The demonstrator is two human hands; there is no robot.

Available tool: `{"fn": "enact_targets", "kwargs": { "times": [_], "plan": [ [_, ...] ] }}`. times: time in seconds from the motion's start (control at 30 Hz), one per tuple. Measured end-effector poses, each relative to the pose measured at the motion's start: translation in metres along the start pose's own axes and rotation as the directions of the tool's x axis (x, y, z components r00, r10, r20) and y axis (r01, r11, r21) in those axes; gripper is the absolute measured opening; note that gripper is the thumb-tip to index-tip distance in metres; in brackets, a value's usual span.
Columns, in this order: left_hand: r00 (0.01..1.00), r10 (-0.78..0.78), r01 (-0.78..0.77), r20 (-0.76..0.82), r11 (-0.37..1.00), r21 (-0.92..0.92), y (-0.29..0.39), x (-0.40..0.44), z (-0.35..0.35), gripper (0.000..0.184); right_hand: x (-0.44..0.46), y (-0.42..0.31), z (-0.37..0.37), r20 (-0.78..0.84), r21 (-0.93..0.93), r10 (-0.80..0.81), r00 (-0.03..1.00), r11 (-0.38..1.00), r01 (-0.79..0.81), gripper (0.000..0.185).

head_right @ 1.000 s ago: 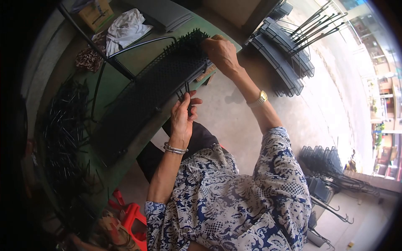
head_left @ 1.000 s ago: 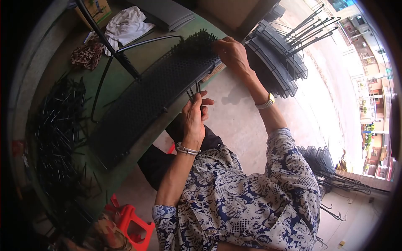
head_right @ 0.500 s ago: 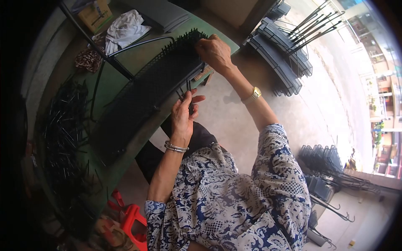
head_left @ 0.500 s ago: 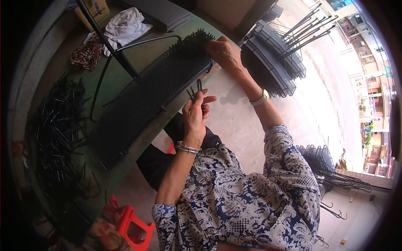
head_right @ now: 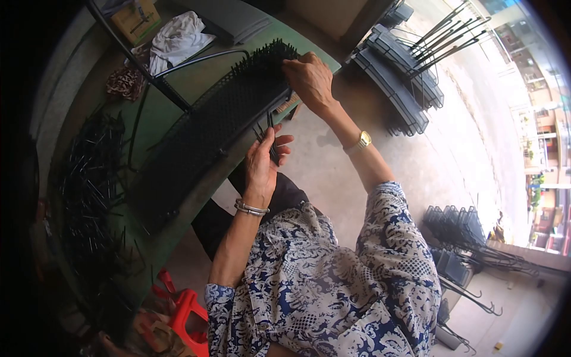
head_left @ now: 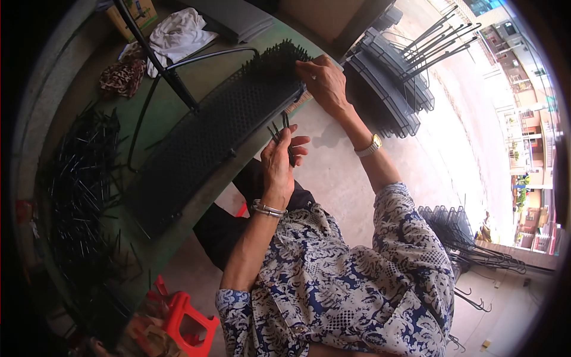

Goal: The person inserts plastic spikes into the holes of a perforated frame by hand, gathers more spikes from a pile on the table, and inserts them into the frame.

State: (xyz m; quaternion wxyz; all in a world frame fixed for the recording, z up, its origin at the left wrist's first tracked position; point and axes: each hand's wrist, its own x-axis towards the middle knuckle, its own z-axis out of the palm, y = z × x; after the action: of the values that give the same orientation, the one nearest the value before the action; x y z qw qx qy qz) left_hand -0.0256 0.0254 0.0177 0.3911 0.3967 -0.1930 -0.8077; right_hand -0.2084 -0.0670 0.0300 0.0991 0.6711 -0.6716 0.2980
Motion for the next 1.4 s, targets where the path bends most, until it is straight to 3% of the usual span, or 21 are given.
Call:
{"fn": "enact_targets", "kwargs": {
  "times": [0.13,0.2,0.23,0.3,0.33,0.37,0.43,0.53,0.63,0.67,0.7,0.77,0.9,1.0,1.07,1.2,1.27,1.33,1.37,1.4],
  "plan": [
    [1.0,0.005,-0.005,0.002,1.0,-0.002,0.0,0.001,0.0,0.027,-0.009,-0.014,-0.016,0.031,-0.027,-0.001,1.0,1.0,0.002,0.026],
    [1.0,0.031,-0.031,-0.005,0.999,0.023,-0.001,0.0,-0.001,0.027,-0.017,-0.026,-0.035,0.294,0.294,0.136,0.946,0.929,-0.225,0.031],
    [1.0,0.027,-0.027,-0.004,0.999,0.026,-0.002,0.001,-0.001,0.027,-0.018,-0.032,-0.047,0.506,0.303,0.121,0.854,0.902,-0.307,0.031],
    [1.0,0.02,-0.02,-0.002,0.999,0.051,-0.004,0.003,0.0,0.028,-0.037,-0.03,-0.045,0.475,0.525,-0.187,0.86,0.845,-0.106,0.02],
    [1.0,0.012,-0.012,0.004,0.998,0.056,-0.005,0.004,0.001,0.028,-0.042,-0.034,-0.045,0.621,0.466,-0.032,0.784,0.819,-0.335,0.021],
    [1.0,0.02,-0.021,0.011,0.998,0.058,-0.005,0.004,0.002,0.028,-0.044,-0.032,-0.046,0.619,0.462,-0.021,0.785,0.818,-0.343,0.021],
    [0.999,0.028,-0.03,0.024,0.997,0.065,-0.005,0.005,0.004,0.029,-0.042,-0.031,-0.049,0.586,0.656,-0.049,0.809,0.615,-0.438,0.02],
    [1.0,0.023,-0.024,0.015,0.997,0.074,-0.002,0.004,0.003,0.029,-0.032,-0.028,-0.058,0.603,0.619,0.119,0.789,0.554,-0.556,0.017],
    [1.0,-0.006,0.007,-0.023,0.997,0.075,0.0,0.003,-0.001,0.029,-0.021,-0.019,-0.048,0.151,0.499,0.323,0.934,0.791,-0.354,0.011],
    [1.0,-0.008,0.01,-0.023,0.997,0.077,-0.003,0.004,-0.003,0.029,-0.017,-0.016,-0.045,-0.006,0.471,0.232,0.973,0.859,-0.202,0.006],
    [1.0,-0.009,0.009,0.011,0.997,0.07,-0.005,0.005,-0.006,0.029,-0.014,-0.012,-0.039,-0.006,0.471,0.234,0.972,0.859,-0.203,0.006],
    [0.999,-0.009,0.006,0.044,0.998,0.064,-0.006,0.005,-0.004,0.029,-0.011,-0.003,-0.023,-0.159,0.365,0.141,0.977,0.928,-0.075,0.004],
    [0.998,-0.056,0.056,-0.008,0.997,0.048,-0.003,0.001,0.005,0.028,-0.01,0.006,-0.005,-0.169,0.312,0.105,0.98,0.949,-0.047,0.005],
    [0.998,-0.058,0.058,0.032,0.998,0.02,-0.003,0.002,0.003,0.028,-0.014,0.007,-0.002,-0.069,0.262,0.099,0.993,0.962,-0.078,0.008],
    [0.997,-0.053,0.054,0.063,0.999,-0.004,-0.004,0.002,0.002,0.028,-0.018,0.001,-0.005,-0.041,0.067,0.008,0.999,0.998,-0.006,0.016],
    [0.994,-0.035,0.037,0.101,0.999,-0.015,-0.003,0.002,0.003,0.029,-0.019,-0.011,-0.017,-0.05,0.008,-0.018,0.999,1.0,0.018,0.025],
    [0.996,-0.034,0.036,0.085,0.999,-0.022,-0.003,0.001,0.003,0.03,-0.021,-0.022,-0.033,0.208,0.217,0.178,0.962,0.95,-0.223,0.027],
    [0.994,-0.026,0.025,0.11,1.0,0.009,-0.003,0.001,0.003,0.032,-0.027,-0.022,-0.045,0.506,0.417,0.02,0.862,0.869,-0.265,0.026],
    [0.993,-0.023,0.022,0.113,1.0,0.009,-0.003,0.001,0.003,0.032,-0.031,-0.026,-0.049,0.596,0.492,-0.1,0.796,0.83,-0.263,0.026],
    [0.993,-0.032,0.027,0.112,0.999,0.047,-0.003,0.0,0.005,0.034,-0.036,-0.028,-0.049,0.634,0.521,-0.116,0.765,0.795,-0.311,0.026]
  ]
}}
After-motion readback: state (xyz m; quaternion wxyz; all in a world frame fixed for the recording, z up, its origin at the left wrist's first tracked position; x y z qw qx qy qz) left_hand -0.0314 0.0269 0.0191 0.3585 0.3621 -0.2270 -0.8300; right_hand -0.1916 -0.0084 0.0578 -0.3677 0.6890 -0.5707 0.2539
